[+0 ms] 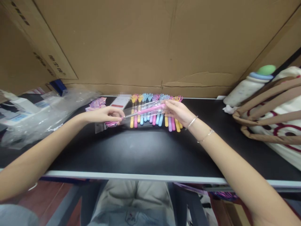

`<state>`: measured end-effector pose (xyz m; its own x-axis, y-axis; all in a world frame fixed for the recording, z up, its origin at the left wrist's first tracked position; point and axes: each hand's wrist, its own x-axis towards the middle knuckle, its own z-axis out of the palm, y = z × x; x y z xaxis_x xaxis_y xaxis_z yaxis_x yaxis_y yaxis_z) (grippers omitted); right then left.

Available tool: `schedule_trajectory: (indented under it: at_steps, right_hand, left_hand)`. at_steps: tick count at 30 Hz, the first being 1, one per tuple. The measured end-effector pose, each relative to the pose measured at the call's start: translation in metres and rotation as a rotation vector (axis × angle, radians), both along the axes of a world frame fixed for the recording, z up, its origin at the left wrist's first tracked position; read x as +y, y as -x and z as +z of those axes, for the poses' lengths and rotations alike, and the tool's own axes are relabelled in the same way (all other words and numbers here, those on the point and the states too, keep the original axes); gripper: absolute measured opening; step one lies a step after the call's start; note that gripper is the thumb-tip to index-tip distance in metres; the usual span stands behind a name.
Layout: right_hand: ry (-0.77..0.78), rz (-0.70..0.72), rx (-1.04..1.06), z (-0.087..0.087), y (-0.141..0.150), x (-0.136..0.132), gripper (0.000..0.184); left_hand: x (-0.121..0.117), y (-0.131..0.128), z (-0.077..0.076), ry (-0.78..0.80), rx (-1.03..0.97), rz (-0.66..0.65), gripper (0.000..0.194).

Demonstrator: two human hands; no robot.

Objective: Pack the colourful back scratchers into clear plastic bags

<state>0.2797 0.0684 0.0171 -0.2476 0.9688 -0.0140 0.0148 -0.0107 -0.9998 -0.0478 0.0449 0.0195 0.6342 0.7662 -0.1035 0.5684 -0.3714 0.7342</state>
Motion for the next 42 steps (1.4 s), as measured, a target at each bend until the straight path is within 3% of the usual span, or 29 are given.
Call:
schedule_trajectory:
  at_steps: [3,8,11,14,17,26,35,42]
  right_hand:
    - [-0.122,-0.058,-0.059,0.005,-0.002,-0.002,0.03]
    - [-0.533,-0.156,-0.232,0.016,0.001,-0.015,0.033]
    - [-0.662,-0.019,-0.514,0.018,0.008,-0.025,0.033]
    - [-0.596,0.181,-0.762,0.018,0.015,-0.034,0.034]
    - [-0.554,0.268,-0.873,0.018,0.017,-0.036,0.039]
    - [-0.248,0.588,-0.861,0.018,0.004,-0.025,0.047]
    - [-0.181,0.523,-0.772,0.017,-0.01,-0.016,0.048]
    - [-0.15,0.499,-0.719,0.014,-0.013,-0.01,0.05]
  left_hand:
    - [0.0,0.0,0.0,-0.085,0.049,0.02,0.039]
    - [-0.006,-0.011,0.0,-0.173,0.074,-0.047,0.033]
    - [-0.011,-0.017,0.002,-0.148,0.043,-0.092,0.028]
    - [-0.013,-0.018,0.004,-0.133,0.026,-0.089,0.027]
    - [-0.013,-0.015,0.005,-0.14,0.04,-0.057,0.026]
    - [-0.011,-0.012,0.004,-0.197,0.075,-0.009,0.036]
    - [-0.007,0.001,0.01,-0.171,0.187,0.009,0.047]
    - [-0.004,0.003,0.012,-0.184,0.131,0.013,0.046]
